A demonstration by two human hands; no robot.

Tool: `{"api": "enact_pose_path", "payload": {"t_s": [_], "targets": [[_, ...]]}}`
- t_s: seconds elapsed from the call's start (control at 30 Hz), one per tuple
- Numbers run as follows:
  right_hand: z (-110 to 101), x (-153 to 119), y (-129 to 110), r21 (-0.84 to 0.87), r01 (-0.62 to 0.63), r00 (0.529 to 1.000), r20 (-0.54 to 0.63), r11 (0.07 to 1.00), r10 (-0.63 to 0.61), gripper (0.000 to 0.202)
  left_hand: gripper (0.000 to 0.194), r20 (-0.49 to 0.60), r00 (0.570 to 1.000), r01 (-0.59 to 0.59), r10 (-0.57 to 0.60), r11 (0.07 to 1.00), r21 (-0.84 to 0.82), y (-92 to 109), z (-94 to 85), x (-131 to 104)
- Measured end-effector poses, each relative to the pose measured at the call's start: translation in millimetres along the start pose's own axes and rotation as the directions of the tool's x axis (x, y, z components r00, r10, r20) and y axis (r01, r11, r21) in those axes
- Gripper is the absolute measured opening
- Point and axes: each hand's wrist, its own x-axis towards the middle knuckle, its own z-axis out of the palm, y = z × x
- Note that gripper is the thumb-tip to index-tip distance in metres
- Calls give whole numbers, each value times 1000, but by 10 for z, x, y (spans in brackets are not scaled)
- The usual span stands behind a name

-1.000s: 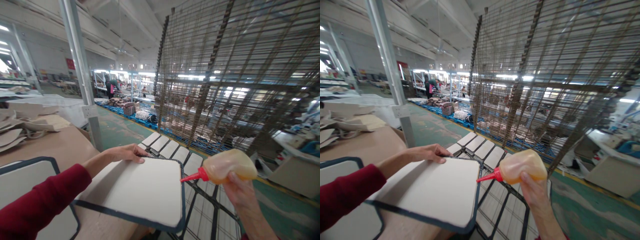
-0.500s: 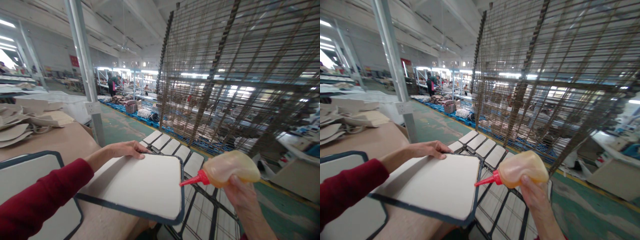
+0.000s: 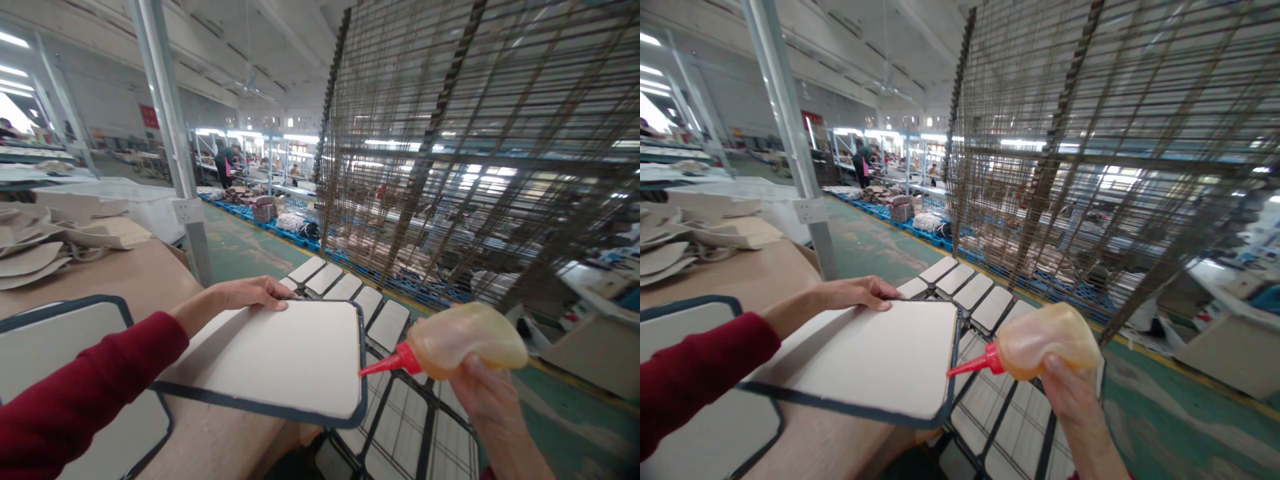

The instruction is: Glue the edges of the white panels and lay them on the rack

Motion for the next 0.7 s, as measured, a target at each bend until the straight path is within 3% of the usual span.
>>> {"api": "enact_pose_path", "payload": {"t_s": [0.37, 0.7], "targets": [[62, -53, -52, -39, -50, 993, -109, 998, 46, 57, 38, -88, 996, 28, -30, 999, -27, -60, -5, -52], [51, -138, -36, -49, -21, 996, -89, 999, 16, 51, 39, -145, 989, 23, -35, 996, -89, -106, -2, -108]]}}
